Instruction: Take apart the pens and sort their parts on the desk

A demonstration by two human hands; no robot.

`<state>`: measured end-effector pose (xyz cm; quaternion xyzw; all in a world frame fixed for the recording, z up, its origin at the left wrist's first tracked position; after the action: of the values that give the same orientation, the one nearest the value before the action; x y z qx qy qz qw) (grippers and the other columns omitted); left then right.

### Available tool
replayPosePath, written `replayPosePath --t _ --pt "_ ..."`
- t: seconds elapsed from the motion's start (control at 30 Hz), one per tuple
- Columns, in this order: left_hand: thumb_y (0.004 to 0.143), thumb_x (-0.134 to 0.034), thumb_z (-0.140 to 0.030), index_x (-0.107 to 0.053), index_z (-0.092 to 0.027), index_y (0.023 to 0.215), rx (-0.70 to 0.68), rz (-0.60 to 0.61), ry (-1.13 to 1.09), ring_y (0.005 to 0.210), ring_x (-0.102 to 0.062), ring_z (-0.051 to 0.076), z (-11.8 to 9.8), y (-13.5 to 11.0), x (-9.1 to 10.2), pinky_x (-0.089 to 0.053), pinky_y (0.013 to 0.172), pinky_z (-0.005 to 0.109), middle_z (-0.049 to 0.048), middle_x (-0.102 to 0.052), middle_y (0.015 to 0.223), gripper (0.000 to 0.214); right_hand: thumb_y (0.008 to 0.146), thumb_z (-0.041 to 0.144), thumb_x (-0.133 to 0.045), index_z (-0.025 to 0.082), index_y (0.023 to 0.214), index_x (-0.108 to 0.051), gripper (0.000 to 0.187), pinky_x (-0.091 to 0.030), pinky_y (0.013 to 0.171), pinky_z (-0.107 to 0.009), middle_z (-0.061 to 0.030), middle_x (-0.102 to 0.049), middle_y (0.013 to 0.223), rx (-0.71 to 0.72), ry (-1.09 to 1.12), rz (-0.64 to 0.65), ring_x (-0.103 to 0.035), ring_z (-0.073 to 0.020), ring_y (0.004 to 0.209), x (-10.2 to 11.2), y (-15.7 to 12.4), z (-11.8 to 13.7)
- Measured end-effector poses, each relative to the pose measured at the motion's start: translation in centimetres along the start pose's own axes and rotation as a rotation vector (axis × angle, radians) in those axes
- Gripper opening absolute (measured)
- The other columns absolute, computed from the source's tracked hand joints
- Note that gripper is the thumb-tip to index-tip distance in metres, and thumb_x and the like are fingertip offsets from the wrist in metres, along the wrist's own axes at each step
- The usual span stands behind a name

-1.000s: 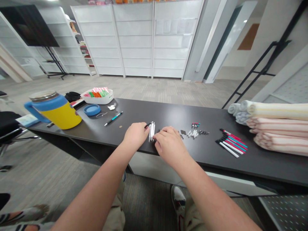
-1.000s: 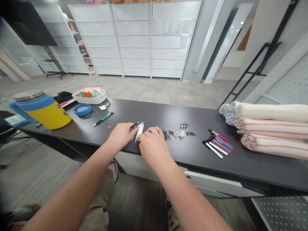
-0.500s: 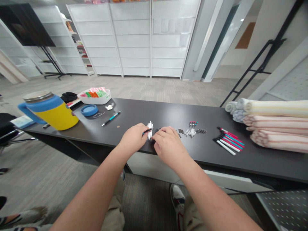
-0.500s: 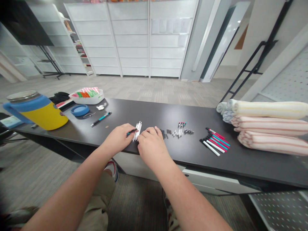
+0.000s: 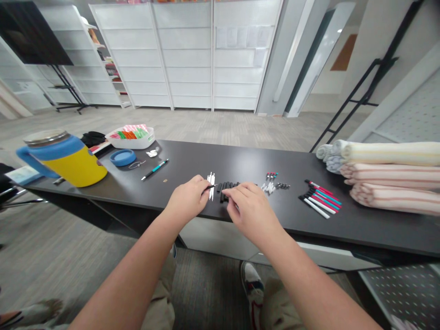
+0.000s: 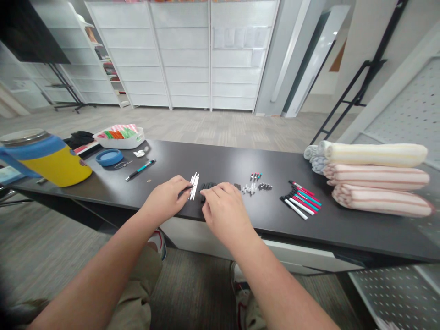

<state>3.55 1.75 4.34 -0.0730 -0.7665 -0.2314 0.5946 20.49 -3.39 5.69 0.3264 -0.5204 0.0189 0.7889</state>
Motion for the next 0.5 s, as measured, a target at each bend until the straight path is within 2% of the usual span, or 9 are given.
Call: replayPosePath --t 0.1,0.2,0.27,0.37,0.5 --pt "0.103 -0.052 -0.029 -0.070 -0.023 0.116 -0.063 0.029 0.018 0.093 -0.070 0.023 -1.2 -0.8 0.0 -0.054 0.076 0.032 0.0077 -0.067 0.117 0.024 0.103 0.030 -0.057 0.018 0.125 -0.069 0.028 -0.046 0.099 -0.044 -0.0096 -0.076 0.112 -0.044 0.049 -0.047 -0.063 -0.0278 0.107 1.0 -0.6 -0.5" --pt "0.101 -0.054 -0.025 -0.069 -0.021 0.114 -0.156 0.082 0.022 0.090 -0.069 0.023 -3.0 -1.7 -0.6 -0.055 0.076 0.033 0.0082 -0.065 0.115 0.020 0.101 0.041 -0.064 0.021 0.121 -0.069 0.029 -0.045 0.096 -0.043 -0.0079 -0.076 0.108 -0.030 0.087 -0.006 -0.065 -0.0264 0.101 1.2 -1.3 -0.5" --pt "0.099 -0.056 -0.022 -0.067 -0.020 0.112 -0.219 0.108 0.014 0.091 -0.067 0.023 -4.3 -2.2 -1.1 -0.055 0.078 0.033 0.0081 -0.064 0.111 0.017 0.101 0.040 -0.065 0.023 0.113 -0.071 0.022 -0.044 0.093 -0.041 -0.0056 -0.077 0.104 0.005 0.099 0.057 -0.066 -0.0249 0.098 0.8 -1.8 -0.3" --pt "0.100 -0.057 -0.020 -0.063 -0.019 0.115 -0.320 0.104 -0.041 0.096 -0.064 0.024 -6.0 -2.9 -1.4 -0.056 0.083 0.035 0.0077 -0.062 0.108 0.016 0.100 0.030 -0.067 0.023 0.103 -0.072 0.009 -0.042 0.087 -0.038 -0.0031 -0.077 0.095 0.034 0.130 0.126 -0.065 -0.0228 0.092 0.4 -2.6 -0.4" --pt "0.101 -0.057 -0.019 -0.061 -0.017 0.112 -0.378 0.101 -0.081 0.096 -0.062 0.024 -7.0 -3.5 -1.4 -0.056 0.085 0.038 0.0074 -0.060 0.105 0.012 0.101 0.025 -0.065 0.023 0.100 -0.072 0.007 -0.041 0.082 -0.035 -0.0021 -0.076 0.090 0.002 0.210 0.131 -0.063 -0.0202 0.086 1.1 -3.4 -1.1"
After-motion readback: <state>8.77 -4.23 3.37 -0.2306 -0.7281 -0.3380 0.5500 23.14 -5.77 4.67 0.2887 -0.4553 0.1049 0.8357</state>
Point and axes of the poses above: each hand's wrist, its own y-axis towards the middle knuckle, its own x-axis out of the back of the hand, z = x × y, the point moved 6 cm from there along y, towards the middle knuckle
